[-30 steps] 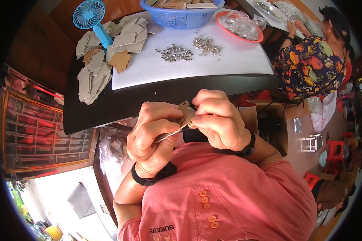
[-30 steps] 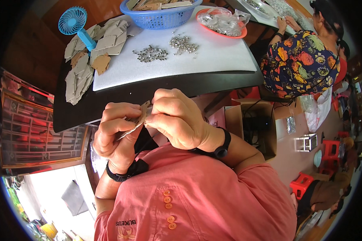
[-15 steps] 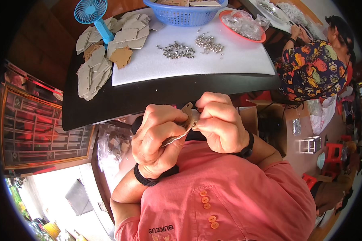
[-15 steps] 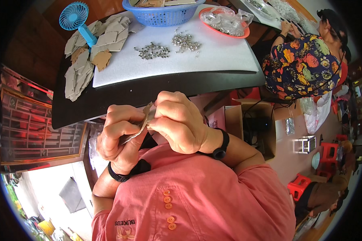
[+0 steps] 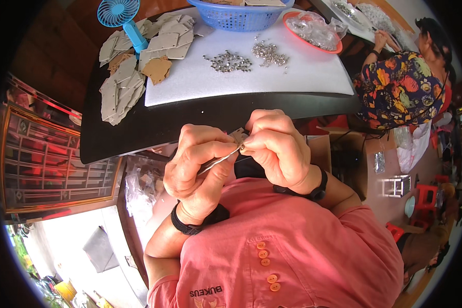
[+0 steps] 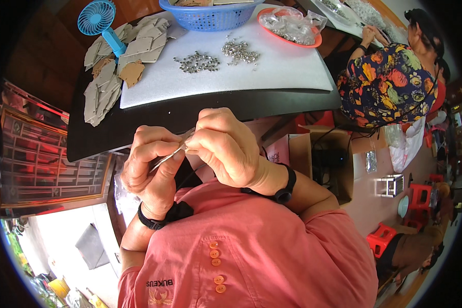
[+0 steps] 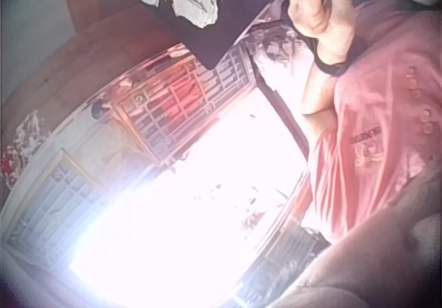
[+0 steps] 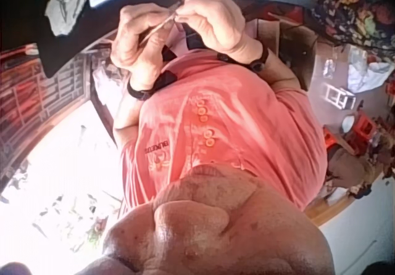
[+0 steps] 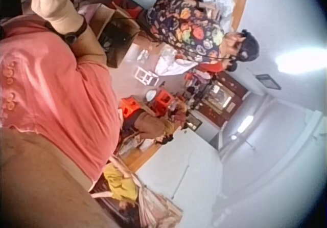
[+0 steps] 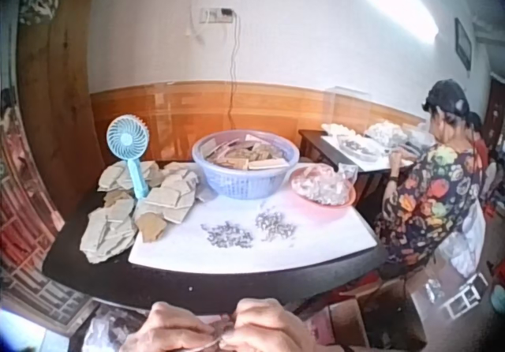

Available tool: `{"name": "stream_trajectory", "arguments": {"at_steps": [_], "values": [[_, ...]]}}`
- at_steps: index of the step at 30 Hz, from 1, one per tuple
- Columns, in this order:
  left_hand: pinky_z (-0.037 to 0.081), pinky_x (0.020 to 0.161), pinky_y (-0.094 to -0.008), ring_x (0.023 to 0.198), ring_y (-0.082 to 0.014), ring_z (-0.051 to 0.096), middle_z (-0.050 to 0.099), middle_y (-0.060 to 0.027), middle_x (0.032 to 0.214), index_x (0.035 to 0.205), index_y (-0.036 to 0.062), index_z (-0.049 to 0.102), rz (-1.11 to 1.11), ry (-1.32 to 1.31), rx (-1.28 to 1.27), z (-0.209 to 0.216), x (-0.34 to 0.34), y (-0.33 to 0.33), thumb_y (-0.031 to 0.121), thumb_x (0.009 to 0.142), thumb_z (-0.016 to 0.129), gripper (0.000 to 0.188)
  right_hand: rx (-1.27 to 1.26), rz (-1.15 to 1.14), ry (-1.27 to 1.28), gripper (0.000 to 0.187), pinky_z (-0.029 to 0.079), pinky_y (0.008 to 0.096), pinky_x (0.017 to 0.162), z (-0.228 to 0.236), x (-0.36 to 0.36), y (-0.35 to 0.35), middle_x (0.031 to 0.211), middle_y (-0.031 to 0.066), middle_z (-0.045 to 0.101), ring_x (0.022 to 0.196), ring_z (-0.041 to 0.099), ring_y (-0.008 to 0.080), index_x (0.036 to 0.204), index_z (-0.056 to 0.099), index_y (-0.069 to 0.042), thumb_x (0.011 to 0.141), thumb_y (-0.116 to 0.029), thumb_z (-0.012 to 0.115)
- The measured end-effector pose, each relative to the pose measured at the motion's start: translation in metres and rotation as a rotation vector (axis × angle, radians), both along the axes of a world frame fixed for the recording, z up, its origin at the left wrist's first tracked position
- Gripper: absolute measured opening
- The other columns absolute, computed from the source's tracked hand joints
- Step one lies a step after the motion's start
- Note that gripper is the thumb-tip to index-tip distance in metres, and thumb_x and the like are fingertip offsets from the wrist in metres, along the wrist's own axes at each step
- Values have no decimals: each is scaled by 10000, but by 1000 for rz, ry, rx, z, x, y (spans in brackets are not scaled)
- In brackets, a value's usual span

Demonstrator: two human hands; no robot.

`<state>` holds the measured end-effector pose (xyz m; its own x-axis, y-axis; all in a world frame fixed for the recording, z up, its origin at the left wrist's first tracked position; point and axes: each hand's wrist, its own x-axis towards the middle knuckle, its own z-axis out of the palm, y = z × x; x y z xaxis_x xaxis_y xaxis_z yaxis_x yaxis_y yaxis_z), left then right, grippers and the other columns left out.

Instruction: Attaching small metal studs to a base material by hand as part of a shoe manufacturing process.

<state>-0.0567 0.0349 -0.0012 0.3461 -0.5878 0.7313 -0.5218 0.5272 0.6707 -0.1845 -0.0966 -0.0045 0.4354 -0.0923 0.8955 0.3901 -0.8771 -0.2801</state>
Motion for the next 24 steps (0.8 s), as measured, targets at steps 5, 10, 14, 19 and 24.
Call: {"name": "stream_trajectory", "arguments": {"at_steps": [5, 10, 14, 19, 24], "values": [[502, 720, -328, 843, -228, 605, 680, -110, 982, 980, 41, 670, 15, -64, -42, -2, -1, 2, -90, 755, 770, 278, -36, -20, -40, 216, 537, 378, 691, -6, -2, 2, 980, 150, 573, 804, 627, 297, 1046, 578, 23, 894, 0, 730], [505, 738, -344, 839, -248, 602, 677, -111, 979, 995, 44, 663, 30, -98, -46, 2, -5, 4, -77, 745, 776, 300, -38, -32, -65, 216, 532, 372, 694, -6, -3, 5, 988, 141, 569, 811, 625, 288, 1056, 559, 8, 909, 0, 718], [505, 739, -347, 836, -258, 602, 673, -116, 977, 1013, 44, 656, 51, -143, -29, 4, -5, 8, -57, 755, 772, 300, -24, -35, -77, 220, 531, 371, 703, -9, -1, 8, 992, 142, 569, 829, 626, 287, 1058, 554, 8, 911, -1, 717], [498, 719, -314, 835, -213, 601, 671, -116, 994, 993, 35, 661, -3, -33, 1, -6, -2, 8, -47, 789, 762, 242, -48, -24, -68, 215, 532, 387, 721, -11, 1, 5, 996, 142, 569, 856, 623, 298, 1069, 563, 13, 914, -5, 712], [491, 704, -274, 829, -168, 598, 672, -113, 1000, 968, 26, 668, -9, 110, 6, -10, -4, 8, -38, 823, 754, 181, 33, 26, 36, 203, 533, 377, 736, -5, 3, 4, 989, 145, 571, 857, 619, 290, 1064, 569, 24, 917, -4, 706]]}}
